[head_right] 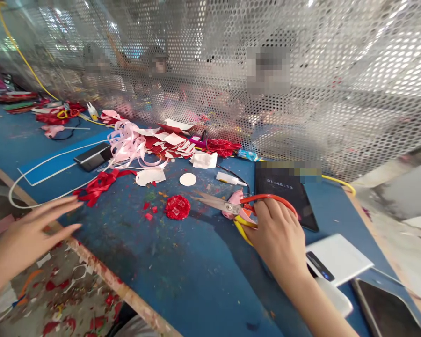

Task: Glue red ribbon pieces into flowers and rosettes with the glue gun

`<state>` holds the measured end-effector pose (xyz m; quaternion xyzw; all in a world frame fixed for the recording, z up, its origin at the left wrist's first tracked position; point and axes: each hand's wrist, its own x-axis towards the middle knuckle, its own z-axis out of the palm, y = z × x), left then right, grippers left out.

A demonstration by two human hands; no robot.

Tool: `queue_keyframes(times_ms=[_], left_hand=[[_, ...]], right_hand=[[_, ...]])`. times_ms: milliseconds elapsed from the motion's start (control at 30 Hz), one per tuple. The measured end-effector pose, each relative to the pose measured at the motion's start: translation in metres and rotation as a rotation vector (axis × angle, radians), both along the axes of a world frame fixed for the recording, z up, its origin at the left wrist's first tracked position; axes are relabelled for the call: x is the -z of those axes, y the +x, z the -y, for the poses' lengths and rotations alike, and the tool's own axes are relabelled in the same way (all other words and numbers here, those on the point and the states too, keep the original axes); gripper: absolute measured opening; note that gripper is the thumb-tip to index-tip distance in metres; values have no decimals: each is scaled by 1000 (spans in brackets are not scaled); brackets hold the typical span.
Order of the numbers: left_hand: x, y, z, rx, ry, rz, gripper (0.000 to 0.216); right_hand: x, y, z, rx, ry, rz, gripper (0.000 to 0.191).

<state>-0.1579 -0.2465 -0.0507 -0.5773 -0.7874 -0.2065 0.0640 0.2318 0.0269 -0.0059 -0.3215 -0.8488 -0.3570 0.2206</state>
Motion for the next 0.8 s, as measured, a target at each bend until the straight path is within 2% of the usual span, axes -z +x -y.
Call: queue_keyframes(times_ms=[67,133,200,267,333,367,500,700,800], left_hand=[[-9,27,-45,160,-30,16,40],[-13,51,-88,370,-155,81,39],[-11,71,-124,523,-223,117,51],[-7,87,-154,618,-232,112,67],[-1,98,-176,634,-258,116,91],[1,102,-184,628,-274,127,95],[1,104,-203,608,-259,142,82],[-20,92,-225,475,-118,104,76],[-20,105,-230,462,-84,36,74]], right_hand=[[0,1,-1,9,6,3,22],[-1,2,0,9,8,-9,21],[-2,3,1,6,-2,-28,19],[-3,4,2,14,-30,-50,17],[-5,6,3,39,-81,-61,15],[-6,7,4,56,-106,-66,15],[-16,15,4,98,-143,-117,19],[-34,26,7,138,-153,-253,17],[-40,29,9,140,-149,-310,19]])
